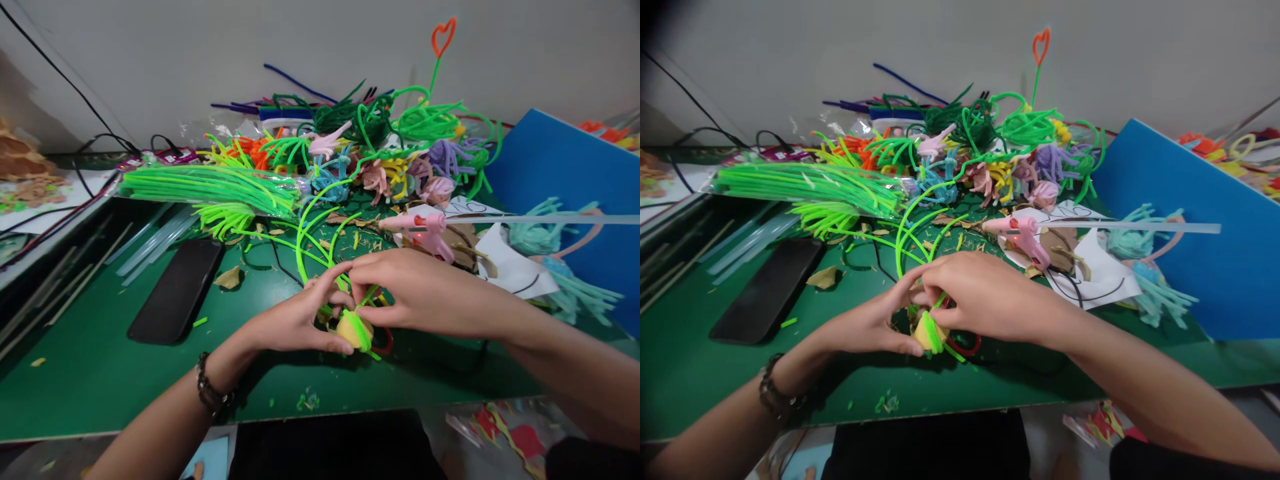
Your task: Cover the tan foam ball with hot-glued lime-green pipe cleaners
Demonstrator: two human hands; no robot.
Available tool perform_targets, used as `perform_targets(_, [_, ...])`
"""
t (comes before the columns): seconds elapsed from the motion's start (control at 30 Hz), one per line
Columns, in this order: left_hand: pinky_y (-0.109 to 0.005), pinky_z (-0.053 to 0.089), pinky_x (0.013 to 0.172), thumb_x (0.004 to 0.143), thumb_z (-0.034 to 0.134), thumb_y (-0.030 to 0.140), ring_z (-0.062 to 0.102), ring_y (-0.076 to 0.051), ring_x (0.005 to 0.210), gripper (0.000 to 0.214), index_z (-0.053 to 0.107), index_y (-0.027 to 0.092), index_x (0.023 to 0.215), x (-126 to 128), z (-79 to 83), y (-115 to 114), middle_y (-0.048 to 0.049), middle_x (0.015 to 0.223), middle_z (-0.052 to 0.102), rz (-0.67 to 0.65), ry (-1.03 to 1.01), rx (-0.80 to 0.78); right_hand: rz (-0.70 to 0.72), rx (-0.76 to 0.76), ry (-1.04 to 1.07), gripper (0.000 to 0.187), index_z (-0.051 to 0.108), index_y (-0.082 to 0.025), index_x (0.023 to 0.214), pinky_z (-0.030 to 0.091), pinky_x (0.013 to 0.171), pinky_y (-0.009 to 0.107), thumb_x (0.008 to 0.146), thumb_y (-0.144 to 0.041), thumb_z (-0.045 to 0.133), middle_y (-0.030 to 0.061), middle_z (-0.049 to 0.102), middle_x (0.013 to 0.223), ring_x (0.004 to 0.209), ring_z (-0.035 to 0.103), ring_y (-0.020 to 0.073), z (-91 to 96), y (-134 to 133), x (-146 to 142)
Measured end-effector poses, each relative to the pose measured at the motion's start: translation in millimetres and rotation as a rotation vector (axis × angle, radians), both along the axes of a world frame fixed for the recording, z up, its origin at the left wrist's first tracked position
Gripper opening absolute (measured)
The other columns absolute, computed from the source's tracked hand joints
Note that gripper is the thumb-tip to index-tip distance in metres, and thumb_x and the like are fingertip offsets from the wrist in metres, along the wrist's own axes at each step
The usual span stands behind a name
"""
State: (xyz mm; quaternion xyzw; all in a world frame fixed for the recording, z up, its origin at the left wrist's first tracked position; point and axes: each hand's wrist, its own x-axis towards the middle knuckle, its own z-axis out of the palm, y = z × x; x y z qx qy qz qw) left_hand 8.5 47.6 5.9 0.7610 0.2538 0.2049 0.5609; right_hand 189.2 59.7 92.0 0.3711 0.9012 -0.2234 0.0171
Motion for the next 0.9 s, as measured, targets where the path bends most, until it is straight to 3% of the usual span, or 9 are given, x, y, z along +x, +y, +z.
perform_targets(0.17, [-0.045,0.028,0.1,0.071,0.066,0.043,0.054,-0.024,0.099,0.098,0.001,0.018,0.141,0.2,-6.0,0.9,-0.0075,0.103,0.061,0.029,-0.013,0.04,0.04,0.055,-0.073,0.007,0.056,-0.017,0.064,0.021,0.049,0.024,0.071,-0.014,0.057,-0.0013,0.059,0.07,0.057,0.047,0.0091,2.7,-2.1,-7.3])
perform_targets(0.33, [-0.046,0.028,0.1,0.063,0.072,0.046,0.043,-0.032,0.114,0.099,0.016,0.019,0.14,2.2,-6.3,-0.8,-0.0138,0.13,0.046,0.117,0.047,0.055,0.087,0.053,-0.171,0.009,0.064,-0.018,0.07,0.02,0.046,0.025,0.073,-0.014,0.057,0.0018,0.066,0.079,0.065,0.056,0.0133,4.3,-4.8,-16.6])
perform_targets(0.43, [-0.046,0.03,0.099,0.062,0.073,0.045,0.042,-0.033,0.115,0.096,0.021,0.018,0.138,3.1,-4.8,-1.5,-0.0131,0.125,0.05,0.112,0.05,0.03,0.089,0.05,-0.187,0.009,0.065,-0.018,0.072,0.023,0.047,0.025,0.073,-0.013,0.058,0.0032,0.066,0.082,0.07,0.059,0.0163,5.3,-3.3,-16.9])
perform_targets(0.57, [-0.047,0.026,0.102,0.068,0.069,0.039,0.049,-0.028,0.111,0.097,0.009,0.018,0.141,2.0,-1.3,-1.3,-0.0088,0.106,0.062,0.103,-0.018,0.004,0.138,0.082,-0.091,0.013,0.066,-0.016,0.078,0.034,0.059,0.027,0.08,-0.017,0.053,0.0054,0.065,0.085,0.076,0.058,0.0172,10.2,2.9,-9.1])
perform_targets(0.73, [-0.05,0.019,0.104,0.066,0.069,0.031,0.044,-0.03,0.118,0.096,0.009,0.02,0.141,-2.2,4.7,5.8,-0.0119,0.121,0.055,0.157,0.019,0.149,0.077,0.105,-0.074,0.015,0.065,-0.014,0.079,0.038,0.063,0.027,0.081,-0.016,0.05,0.0054,0.063,0.082,0.071,0.055,0.0142,18.4,3.8,5.2])
perform_targets(0.83, [-0.045,0.029,0.098,0.072,0.063,0.029,0.046,-0.027,0.111,0.068,0.031,0.022,0.132,-6.9,16.2,3.7,-0.0103,0.12,0.053,0.357,-0.105,0.389,0.031,0.154,-0.034,0.015,0.065,-0.015,0.079,0.039,0.064,0.027,0.081,-0.017,0.049,0.0049,0.063,0.081,0.074,0.056,0.0151,17.4,1.3,12.9])
perform_targets(0.9, [-0.04,0.037,0.087,0.08,0.053,0.025,0.053,-0.021,0.09,0.033,0.05,0.025,0.112,-12.9,29.8,-9.8,-0.0044,0.096,0.06,0.552,-0.288,0.548,0.007,0.193,-0.004,0.017,0.065,-0.016,0.078,0.04,0.064,0.027,0.082,-0.019,0.049,0.0047,0.064,0.081,0.075,0.057,0.0155,14.4,1.0,16.5])
